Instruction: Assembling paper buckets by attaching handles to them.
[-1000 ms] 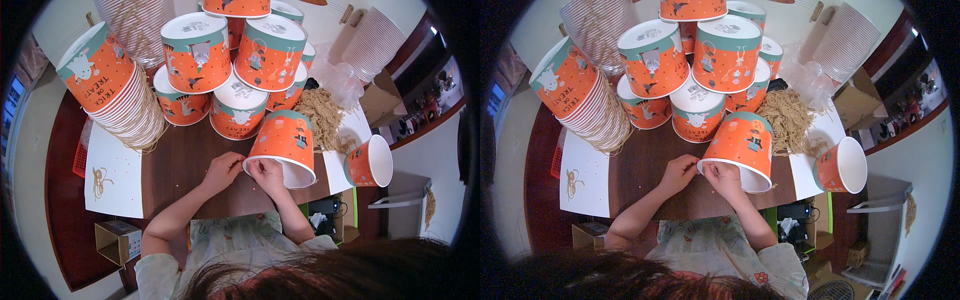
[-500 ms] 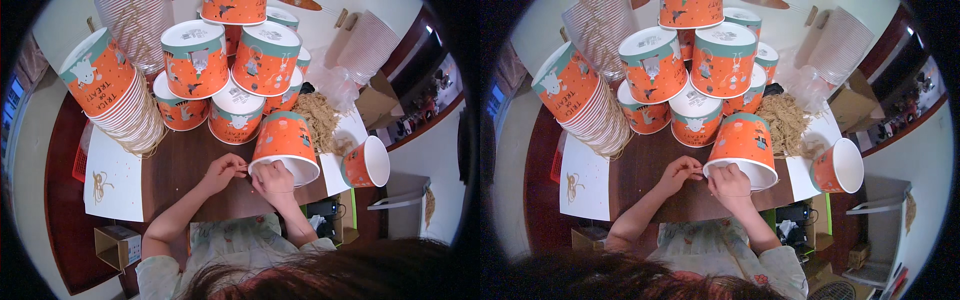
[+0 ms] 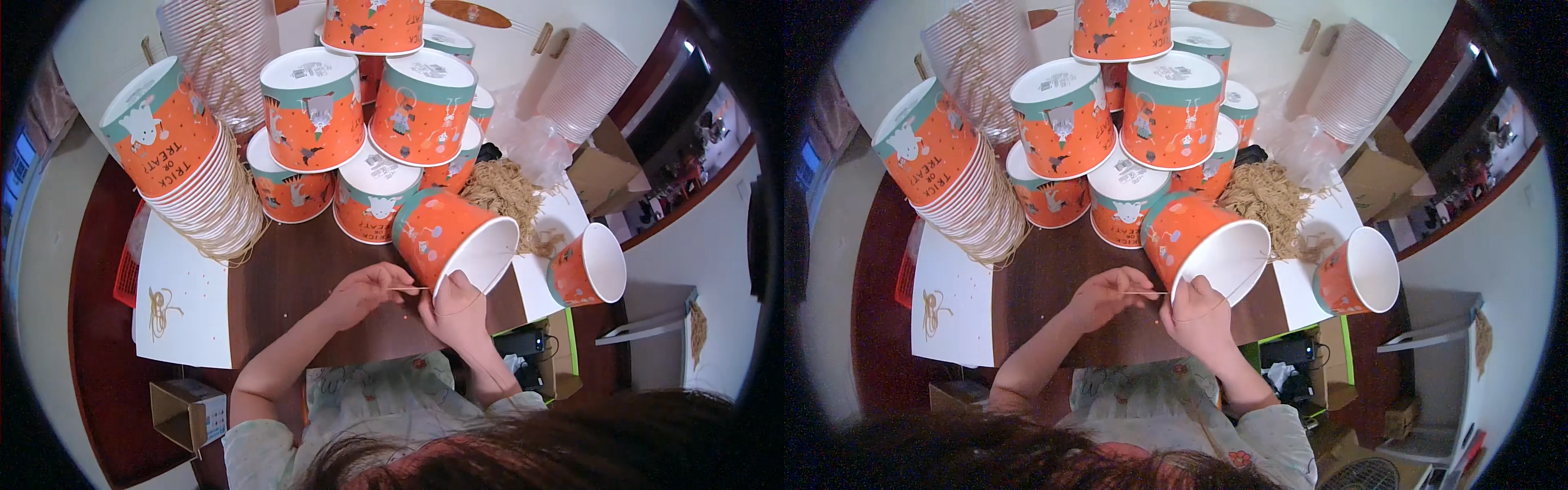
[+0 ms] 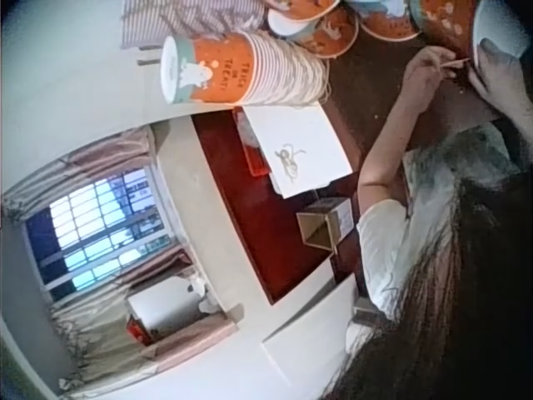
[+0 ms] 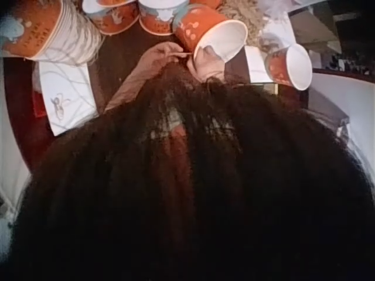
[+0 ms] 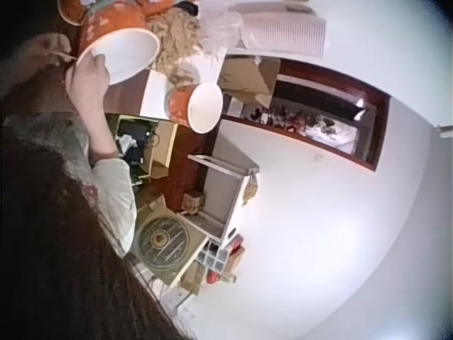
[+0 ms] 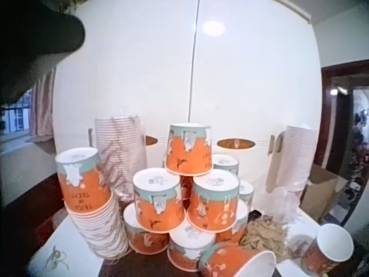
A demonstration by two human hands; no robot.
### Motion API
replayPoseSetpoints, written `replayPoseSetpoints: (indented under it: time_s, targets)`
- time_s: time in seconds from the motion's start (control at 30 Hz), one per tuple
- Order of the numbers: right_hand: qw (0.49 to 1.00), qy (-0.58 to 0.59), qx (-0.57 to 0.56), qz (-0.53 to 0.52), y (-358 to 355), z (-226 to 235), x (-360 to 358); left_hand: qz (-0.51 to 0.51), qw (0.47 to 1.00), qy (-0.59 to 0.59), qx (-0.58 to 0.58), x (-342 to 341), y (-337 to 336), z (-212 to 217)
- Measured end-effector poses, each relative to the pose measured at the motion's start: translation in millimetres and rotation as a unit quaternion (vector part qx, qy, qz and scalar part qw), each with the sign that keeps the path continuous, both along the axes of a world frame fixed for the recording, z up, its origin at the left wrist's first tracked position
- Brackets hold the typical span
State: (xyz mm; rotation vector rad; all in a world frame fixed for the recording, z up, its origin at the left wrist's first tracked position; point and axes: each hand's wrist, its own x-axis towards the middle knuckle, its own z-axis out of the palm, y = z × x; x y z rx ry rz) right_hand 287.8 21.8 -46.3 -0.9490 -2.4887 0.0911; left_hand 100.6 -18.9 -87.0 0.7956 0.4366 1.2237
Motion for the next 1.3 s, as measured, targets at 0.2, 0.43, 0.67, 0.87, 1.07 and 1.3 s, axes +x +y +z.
replayPoseSetpoints:
  time_s: [0.2, 0.43, 0.67, 0.87, 1.07, 1.3]
  targets:
    - [0.994, -0.042, 0.003, 0.1, 7, 51, 3, 0.05, 0.983, 0.119, 0.13, -18, -1, 31]
    - [0.926, -0.049, -0.254, 0.276, 54, 79, -7, 0.028, 0.987, 0.08, 0.14, -18, 5, 76]
    - [0.908, -0.076, -0.32, 0.259, 73, 66, -10, 0.052, 0.982, 0.079, 0.164, -31, 13, 92]
    - [0.864, -0.055, -0.422, 0.271, 76, 61, -10, 0.12, 0.976, 0.141, 0.113, -30, 14, 94]
    - [0.877, -0.059, -0.392, 0.272, 80, 53, -10, 0.201, 0.874, 0.405, 0.176, -33, 23, 82]
    - [0.877, -0.01, -0.403, 0.26, 77, 59, -5, -0.003, 0.581, 0.758, 0.296, -25, -4, 89]
